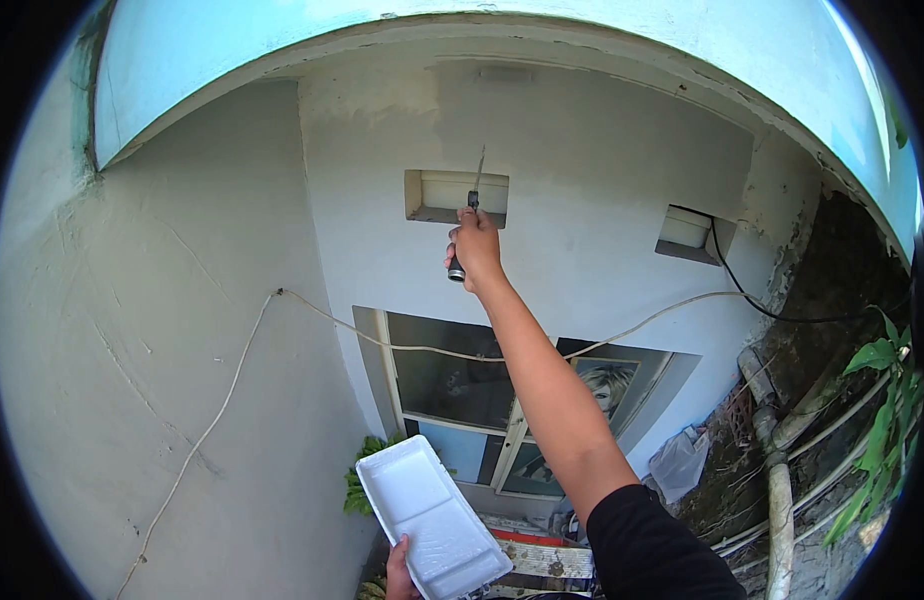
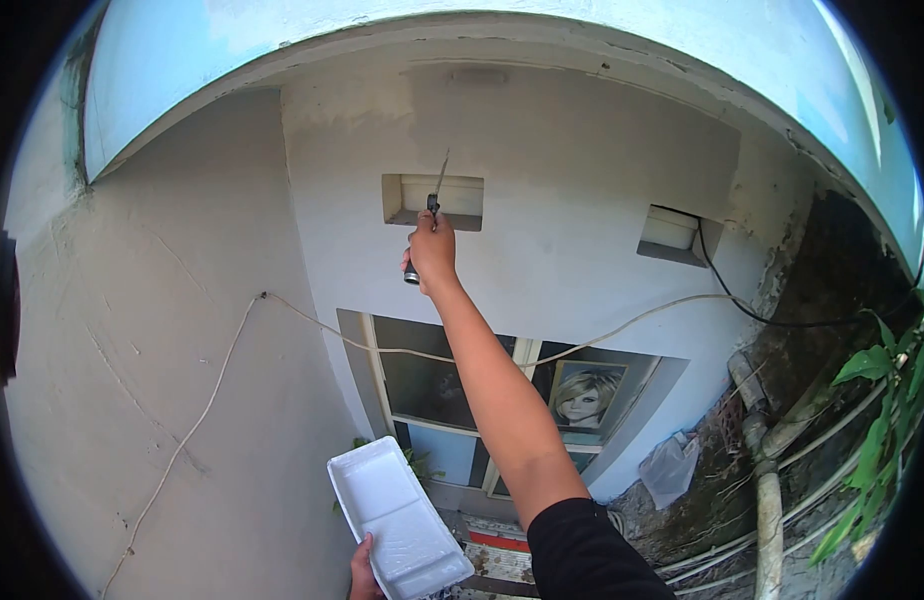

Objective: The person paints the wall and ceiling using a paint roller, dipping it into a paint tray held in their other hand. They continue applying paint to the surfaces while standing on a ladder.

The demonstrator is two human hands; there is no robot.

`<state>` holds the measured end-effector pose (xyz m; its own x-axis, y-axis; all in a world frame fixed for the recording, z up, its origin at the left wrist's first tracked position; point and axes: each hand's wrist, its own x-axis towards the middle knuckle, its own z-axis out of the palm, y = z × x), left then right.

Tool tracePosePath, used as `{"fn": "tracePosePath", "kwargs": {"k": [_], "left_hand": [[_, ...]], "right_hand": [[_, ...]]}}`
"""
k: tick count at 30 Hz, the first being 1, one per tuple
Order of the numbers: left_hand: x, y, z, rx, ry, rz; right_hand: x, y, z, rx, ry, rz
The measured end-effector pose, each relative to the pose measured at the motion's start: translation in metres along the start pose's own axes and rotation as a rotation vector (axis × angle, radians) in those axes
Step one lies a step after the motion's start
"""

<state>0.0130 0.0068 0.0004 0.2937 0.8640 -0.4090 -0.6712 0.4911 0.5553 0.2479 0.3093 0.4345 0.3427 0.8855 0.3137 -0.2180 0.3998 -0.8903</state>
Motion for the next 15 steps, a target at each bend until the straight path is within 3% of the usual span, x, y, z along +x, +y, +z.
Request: {"fn": "tracePosePath", "kwargs": {"k": [5, 15], "left_hand": [[0.01, -0.013, -0.007, -0.08, -0.046, -0.059], [0.01, -0.012, -0.024, -0.06, -0.031, 0.026]], "right_hand": [[0.001, 0.004, 0.009, 0.013, -0.034, -0.037], [0.024, 0.018, 0.05, -0.011, -0.026, -0.082]]}}
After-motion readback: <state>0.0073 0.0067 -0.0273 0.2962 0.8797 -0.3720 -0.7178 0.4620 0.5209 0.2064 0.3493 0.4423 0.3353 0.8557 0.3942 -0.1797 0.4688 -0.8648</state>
